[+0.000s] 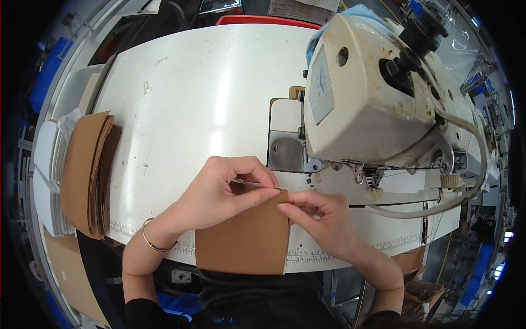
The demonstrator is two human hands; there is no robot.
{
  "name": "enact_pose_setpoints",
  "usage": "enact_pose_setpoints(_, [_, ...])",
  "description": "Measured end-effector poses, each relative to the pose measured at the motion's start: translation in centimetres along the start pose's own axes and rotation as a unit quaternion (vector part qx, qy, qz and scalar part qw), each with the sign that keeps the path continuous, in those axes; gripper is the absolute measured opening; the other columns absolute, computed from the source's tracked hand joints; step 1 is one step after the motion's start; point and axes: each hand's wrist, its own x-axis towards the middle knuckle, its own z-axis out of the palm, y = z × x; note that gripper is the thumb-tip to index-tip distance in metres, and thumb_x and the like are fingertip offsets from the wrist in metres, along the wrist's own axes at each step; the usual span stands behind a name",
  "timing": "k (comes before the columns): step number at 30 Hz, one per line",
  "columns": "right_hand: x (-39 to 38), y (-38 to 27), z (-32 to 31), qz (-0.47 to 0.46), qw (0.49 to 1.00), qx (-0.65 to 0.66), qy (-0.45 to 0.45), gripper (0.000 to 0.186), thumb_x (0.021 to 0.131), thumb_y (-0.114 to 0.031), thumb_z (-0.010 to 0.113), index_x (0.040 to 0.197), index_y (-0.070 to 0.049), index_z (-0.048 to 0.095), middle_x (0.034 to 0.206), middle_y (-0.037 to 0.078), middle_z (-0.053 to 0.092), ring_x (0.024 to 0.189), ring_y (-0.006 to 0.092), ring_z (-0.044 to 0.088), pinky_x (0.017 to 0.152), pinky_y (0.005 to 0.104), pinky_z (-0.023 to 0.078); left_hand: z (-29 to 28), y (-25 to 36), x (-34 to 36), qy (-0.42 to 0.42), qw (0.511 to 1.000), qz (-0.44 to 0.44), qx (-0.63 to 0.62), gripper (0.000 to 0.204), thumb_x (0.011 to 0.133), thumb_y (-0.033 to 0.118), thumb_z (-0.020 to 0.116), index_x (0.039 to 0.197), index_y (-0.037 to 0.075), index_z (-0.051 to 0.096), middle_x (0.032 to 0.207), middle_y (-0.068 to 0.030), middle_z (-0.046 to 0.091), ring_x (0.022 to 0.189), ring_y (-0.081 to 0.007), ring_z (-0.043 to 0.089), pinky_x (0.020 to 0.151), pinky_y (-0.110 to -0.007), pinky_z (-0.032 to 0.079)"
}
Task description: Sewing rectangular leather patches using an industrial sewing machine.
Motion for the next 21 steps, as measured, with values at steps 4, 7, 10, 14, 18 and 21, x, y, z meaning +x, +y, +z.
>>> enact_pose_setpoints(4, [-0.2, -0.1, -0.1, 0.021, 1.000, -0.005, -0.007, 0.017, 0.089, -0.010, 0.065, 0.097, 0.004, 0.068, 0.084, 0.009, 0.071, 0.074, 0.0117, 0.068, 0.067, 0.0225, 0.054, 0.1, -0.1, -0.1, -0.001, 1.000, -0.002, 0.002, 0.005, 0.086, 0.003, 0.065, 0.083, -0.001, 0.063, 0.087, -0.0061, 0.068, 0.081, -0.0095, 0.063, 0.073, -0.023, 0.053])
enact_pose_setpoints(7, [-0.6, 0.3, -0.3, 0.027, 0.999, -0.016, -0.016, 0.015, 0.088, -0.009, 0.065, 0.097, 0.004, 0.067, 0.084, 0.009, 0.071, 0.072, 0.0126, 0.068, 0.064, 0.0227, 0.054, 0.2, -0.3, -0.1, 0.002, 1.000, -0.001, 0.003, 0.006, 0.085, 0.004, 0.066, 0.082, 0.001, 0.062, 0.086, -0.0044, 0.067, 0.079, -0.0081, 0.062, 0.071, -0.022, 0.051])
enact_pose_setpoints(10, [-0.8, 1.2, -1.1, -0.148, 0.951, -0.271, -0.001, 0.013, 0.089, -0.010, 0.062, 0.098, -0.001, 0.066, 0.095, 0.006, 0.066, 0.080, 0.0126, 0.065, 0.068, 0.0255, 0.051, 0.3, -0.5, -0.1, 0.007, 1.000, 0.010, 0.006, 0.007, 0.084, 0.004, 0.067, 0.083, 0.002, 0.061, 0.084, -0.0025, 0.066, 0.077, -0.0064, 0.060, 0.069, -0.021, 0.049])
enact_pose_setpoints(14, [-0.2, 2.3, -2.5, -0.562, 0.626, -0.536, 0.075, 0.019, 0.081, -0.004, 0.066, 0.100, -0.006, 0.065, 0.094, 0.008, 0.064, 0.082, 0.0201, 0.062, 0.068, 0.0297, 0.049, 0.5, -0.6, 0.4, 0.009, 1.000, 0.005, -0.023, 0.011, 0.083, 0.004, 0.069, 0.082, 0.004, 0.058, 0.081, -0.0008, 0.065, 0.076, -0.0051, 0.059, 0.068, -0.021, 0.048])
enact_pose_setpoints(18, [-0.7, 2.5, -3.5, -0.587, 0.553, -0.591, -0.005, 0.020, 0.082, -0.010, 0.063, 0.101, -0.005, 0.065, 0.100, 0.009, 0.062, 0.094, 0.0209, 0.060, 0.074, 0.0316, 0.048, 1.2, -0.7, 2.0, -0.006, 1.000, -0.027, -0.008, 0.014, 0.083, 0.003, 0.069, 0.080, 0.004, 0.055, 0.079, -0.0004, 0.064, 0.076, -0.0053, 0.059, 0.066, -0.022, 0.047])
enact_pose_setpoints(21, [-0.8, 2.7, -4.0, -0.547, 0.538, -0.641, -0.028, 0.026, 0.081, -0.014, 0.060, 0.103, -0.001, 0.064, 0.104, 0.012, 0.063, 0.100, 0.0235, 0.060, 0.077, 0.0326, 0.050, 2.0, -1.1, 3.3, 0.018, 0.996, -0.035, 0.083, 0.014, 0.082, 0.000, 0.068, 0.081, 0.002, 0.054, 0.076, -0.0022, 0.063, 0.074, -0.0083, 0.060, 0.064, -0.023, 0.048])
